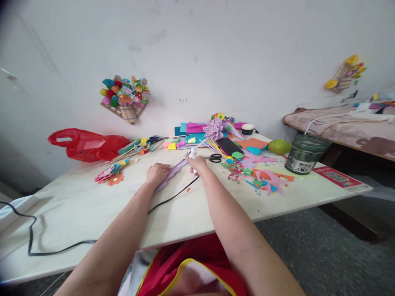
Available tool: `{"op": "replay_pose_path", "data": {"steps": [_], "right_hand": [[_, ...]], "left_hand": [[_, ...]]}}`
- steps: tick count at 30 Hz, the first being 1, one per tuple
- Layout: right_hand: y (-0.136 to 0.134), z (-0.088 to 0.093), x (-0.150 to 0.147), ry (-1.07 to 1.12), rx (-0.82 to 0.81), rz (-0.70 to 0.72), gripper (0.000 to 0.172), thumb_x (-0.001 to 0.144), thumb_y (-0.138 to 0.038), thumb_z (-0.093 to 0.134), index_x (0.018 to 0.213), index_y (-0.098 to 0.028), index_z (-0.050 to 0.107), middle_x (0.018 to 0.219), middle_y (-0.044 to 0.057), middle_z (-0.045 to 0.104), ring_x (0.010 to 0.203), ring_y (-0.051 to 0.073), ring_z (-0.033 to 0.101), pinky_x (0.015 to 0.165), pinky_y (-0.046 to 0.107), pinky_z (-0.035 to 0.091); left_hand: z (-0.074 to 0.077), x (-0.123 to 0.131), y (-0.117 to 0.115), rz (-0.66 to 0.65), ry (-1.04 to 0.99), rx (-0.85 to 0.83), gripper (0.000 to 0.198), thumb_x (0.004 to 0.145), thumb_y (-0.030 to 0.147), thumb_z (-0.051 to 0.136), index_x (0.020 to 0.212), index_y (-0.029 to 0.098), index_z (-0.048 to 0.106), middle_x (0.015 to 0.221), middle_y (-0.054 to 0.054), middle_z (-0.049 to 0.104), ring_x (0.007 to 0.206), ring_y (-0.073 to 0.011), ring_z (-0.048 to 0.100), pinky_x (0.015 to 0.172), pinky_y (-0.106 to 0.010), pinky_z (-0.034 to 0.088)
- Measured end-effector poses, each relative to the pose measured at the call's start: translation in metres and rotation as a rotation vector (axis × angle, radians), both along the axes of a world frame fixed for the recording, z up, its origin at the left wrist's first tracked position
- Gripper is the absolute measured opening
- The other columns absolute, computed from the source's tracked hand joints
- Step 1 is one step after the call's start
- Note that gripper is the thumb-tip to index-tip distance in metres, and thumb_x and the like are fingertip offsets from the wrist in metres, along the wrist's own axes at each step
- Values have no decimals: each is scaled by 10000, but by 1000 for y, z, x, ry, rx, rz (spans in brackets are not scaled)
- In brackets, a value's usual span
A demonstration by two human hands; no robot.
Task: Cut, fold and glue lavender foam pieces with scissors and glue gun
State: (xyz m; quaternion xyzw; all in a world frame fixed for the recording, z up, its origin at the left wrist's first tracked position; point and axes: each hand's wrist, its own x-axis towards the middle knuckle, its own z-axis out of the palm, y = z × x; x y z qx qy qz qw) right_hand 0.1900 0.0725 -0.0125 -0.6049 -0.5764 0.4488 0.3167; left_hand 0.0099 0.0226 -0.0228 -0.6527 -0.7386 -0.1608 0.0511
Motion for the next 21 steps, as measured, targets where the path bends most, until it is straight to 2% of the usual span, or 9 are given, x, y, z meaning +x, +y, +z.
{"op": "replay_pose_path", "data": {"steps": [9,21], "right_hand": [[-7,5,1,41,-11,0,389,713,-513,580,718,-129,522,394,-11,485,387,116,509,339,182,369],[-18,13,0,60,-29,60,369,725,-492,587,731,-133,504,426,-33,470,371,90,475,327,170,330]], "left_hand": [[1,1,-1,14,20,-22,292,751,393,459,919,310,682,1035,-13,652,954,-185,579,829,-268,409],[1,0,0,14,29,-31,299,767,423,449,932,318,675,1018,-3,660,965,-169,575,822,-247,407]]}}
